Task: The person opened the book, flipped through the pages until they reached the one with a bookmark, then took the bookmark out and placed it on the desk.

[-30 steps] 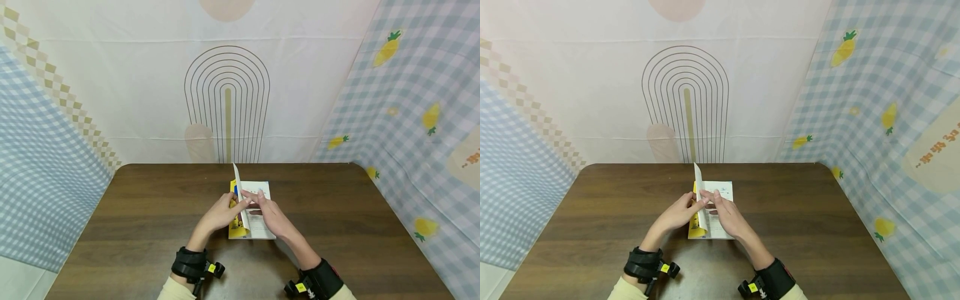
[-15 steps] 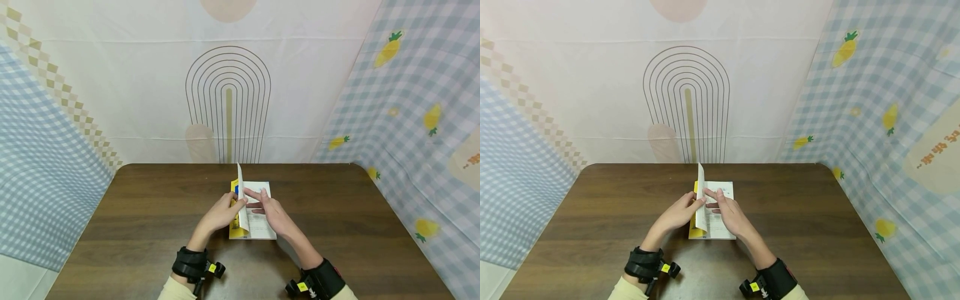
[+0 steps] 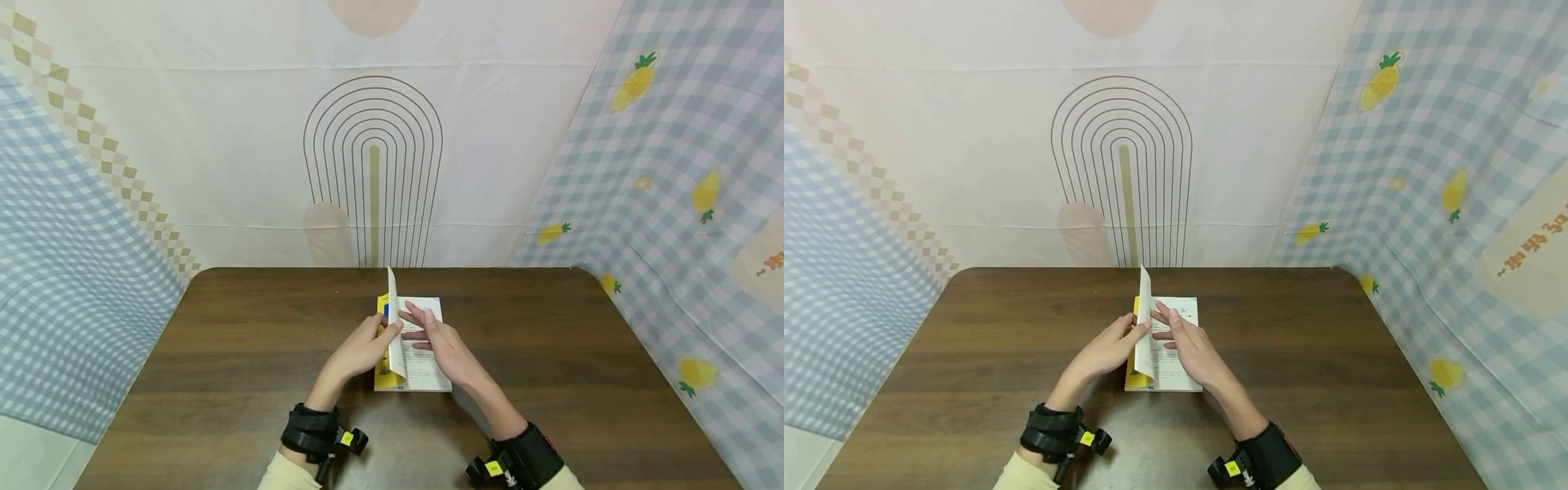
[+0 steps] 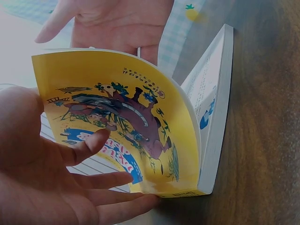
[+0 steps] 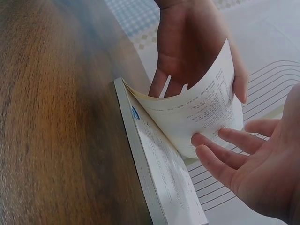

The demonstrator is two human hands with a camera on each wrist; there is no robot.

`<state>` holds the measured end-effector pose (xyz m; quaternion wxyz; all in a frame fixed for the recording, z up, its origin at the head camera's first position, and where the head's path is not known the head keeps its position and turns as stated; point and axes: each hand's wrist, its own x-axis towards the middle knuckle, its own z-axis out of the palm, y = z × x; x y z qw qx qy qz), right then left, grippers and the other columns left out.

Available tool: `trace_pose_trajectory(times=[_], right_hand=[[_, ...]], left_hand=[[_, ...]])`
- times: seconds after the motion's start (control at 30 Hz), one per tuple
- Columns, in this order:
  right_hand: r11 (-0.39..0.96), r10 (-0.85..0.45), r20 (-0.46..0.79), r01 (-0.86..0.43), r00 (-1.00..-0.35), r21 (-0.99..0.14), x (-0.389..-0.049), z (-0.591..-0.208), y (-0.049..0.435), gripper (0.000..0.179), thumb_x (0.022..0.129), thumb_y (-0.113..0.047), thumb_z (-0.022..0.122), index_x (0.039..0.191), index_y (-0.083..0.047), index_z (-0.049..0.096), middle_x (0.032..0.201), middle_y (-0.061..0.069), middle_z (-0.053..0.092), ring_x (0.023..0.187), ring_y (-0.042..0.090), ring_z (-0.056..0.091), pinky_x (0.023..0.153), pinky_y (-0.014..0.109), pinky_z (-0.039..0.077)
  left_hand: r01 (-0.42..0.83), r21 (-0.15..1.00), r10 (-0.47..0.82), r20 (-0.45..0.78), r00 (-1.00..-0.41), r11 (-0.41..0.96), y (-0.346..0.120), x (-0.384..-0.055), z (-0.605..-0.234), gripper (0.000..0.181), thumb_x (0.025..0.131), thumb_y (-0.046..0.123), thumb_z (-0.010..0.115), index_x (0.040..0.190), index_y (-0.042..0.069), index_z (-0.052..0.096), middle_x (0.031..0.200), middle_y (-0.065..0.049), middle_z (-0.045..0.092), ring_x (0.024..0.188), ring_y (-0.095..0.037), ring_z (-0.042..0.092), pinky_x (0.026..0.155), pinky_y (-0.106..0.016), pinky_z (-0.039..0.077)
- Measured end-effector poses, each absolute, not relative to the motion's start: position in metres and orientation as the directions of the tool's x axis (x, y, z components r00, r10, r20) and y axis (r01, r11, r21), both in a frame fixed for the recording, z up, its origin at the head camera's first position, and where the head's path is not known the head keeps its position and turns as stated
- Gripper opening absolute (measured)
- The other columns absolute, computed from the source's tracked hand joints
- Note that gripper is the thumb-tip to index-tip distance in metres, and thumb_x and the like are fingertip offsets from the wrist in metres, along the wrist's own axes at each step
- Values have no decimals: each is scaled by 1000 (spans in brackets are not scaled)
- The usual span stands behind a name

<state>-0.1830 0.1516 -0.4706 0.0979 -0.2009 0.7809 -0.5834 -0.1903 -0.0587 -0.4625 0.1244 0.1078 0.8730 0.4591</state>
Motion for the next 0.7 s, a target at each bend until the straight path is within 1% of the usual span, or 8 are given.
trace_pose_trajectory(times=[0.13,0.27,0.33,0.5,0.6,0.7], right_hand=[[233,-431,86,-203,-898,-951,-184,-472,154,61,118,-42,13,167,-11,31,161,16,48,130,39,63,106,56,50],[250,-410,88,-205,-908,-946,-185,-474,156,58,118,-42,17,168,-15,29,159,13,52,131,39,62,107,56,49],[283,-386,92,-213,-918,-935,-186,-475,158,56,118,-42,21,168,-18,31,156,11,55,134,38,60,109,57,47],[400,-314,114,-241,-943,-884,-188,-475,163,54,118,-44,28,165,-20,38,151,3,61,143,31,53,115,61,38],[437,-282,129,-247,-951,-865,-188,-473,166,57,116,-49,30,164,-21,40,152,4,60,146,29,49,116,61,36],[469,-263,154,-265,-953,-843,-189,-473,168,58,115,-50,33,164,-18,41,154,8,58,145,30,49,115,60,38]], left_hand=[[78,826,303,-116,-946,559,-58,-191,-463,56,111,53,44,124,0,59,102,-10,56,89,-26,56,73,-38,45],[87,831,313,-108,-944,550,-57,-192,-464,53,112,52,43,118,2,59,97,-10,55,84,-25,55,69,-37,43],[88,834,316,-107,-943,544,-56,-192,-465,52,112,51,43,118,2,59,98,-10,56,84,-25,56,70,-38,44],[99,850,332,-92,-939,517,-56,-192,-465,56,114,49,39,128,-1,59,107,-12,60,94,-25,59,81,-42,48],[112,869,350,-73,-934,482,-56,-192,-464,55,115,47,38,129,-2,59,106,-11,61,93,-24,60,81,-41,49],[115,879,359,-67,-931,463,-57,-193,-464,53,115,46,38,128,-1,59,103,-10,60,89,-23,59,78,-39,48]])
